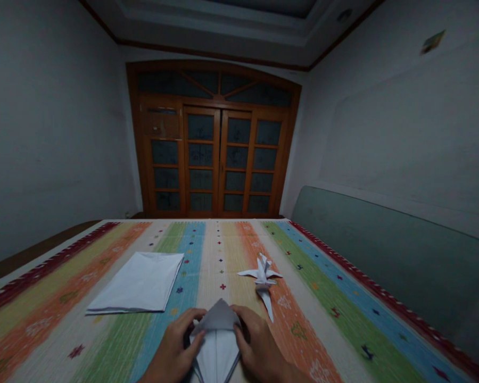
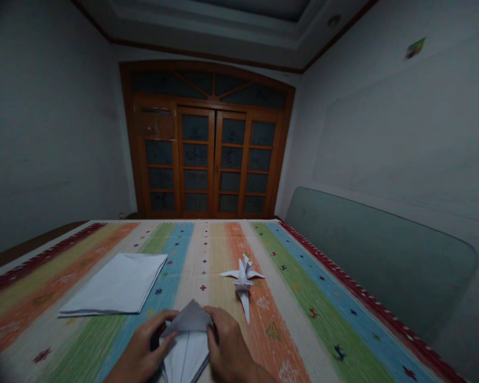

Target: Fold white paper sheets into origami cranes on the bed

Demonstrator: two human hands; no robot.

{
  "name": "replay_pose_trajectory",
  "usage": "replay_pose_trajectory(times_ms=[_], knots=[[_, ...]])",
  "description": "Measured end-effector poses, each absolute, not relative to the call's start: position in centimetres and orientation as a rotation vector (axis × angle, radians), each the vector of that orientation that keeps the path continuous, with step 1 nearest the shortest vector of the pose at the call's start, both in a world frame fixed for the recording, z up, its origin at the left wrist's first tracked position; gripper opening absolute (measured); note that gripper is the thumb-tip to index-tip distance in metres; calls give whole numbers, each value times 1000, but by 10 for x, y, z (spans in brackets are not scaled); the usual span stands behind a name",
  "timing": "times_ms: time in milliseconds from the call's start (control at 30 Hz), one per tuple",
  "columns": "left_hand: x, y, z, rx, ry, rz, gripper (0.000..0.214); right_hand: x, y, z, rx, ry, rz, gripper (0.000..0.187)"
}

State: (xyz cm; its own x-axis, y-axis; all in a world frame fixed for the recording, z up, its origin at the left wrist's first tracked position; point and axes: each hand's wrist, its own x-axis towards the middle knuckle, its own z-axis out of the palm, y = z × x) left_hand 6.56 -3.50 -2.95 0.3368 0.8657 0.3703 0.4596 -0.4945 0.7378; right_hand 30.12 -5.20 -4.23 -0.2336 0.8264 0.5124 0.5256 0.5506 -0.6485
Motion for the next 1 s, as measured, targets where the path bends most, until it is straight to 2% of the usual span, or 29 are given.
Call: replay_pose_trajectory(times_ms=[267, 700, 867, 1000], knots=[[53, -34, -41, 2049, 1013, 1069, 46, 303, -53, -43, -1081, -1900, 380, 47], [65, -31, -42, 1855, 903, 966, 52, 299, -56, -49, -1093, -1814, 436, 54], [68, -29, -44, 1760, 909, 992, 54, 298, -57, -47, -1068, -1816, 521, 51], [68, -30, -42, 1734, 907, 961, 50, 300, -57, -42, -1064, -1818, 593, 41]])
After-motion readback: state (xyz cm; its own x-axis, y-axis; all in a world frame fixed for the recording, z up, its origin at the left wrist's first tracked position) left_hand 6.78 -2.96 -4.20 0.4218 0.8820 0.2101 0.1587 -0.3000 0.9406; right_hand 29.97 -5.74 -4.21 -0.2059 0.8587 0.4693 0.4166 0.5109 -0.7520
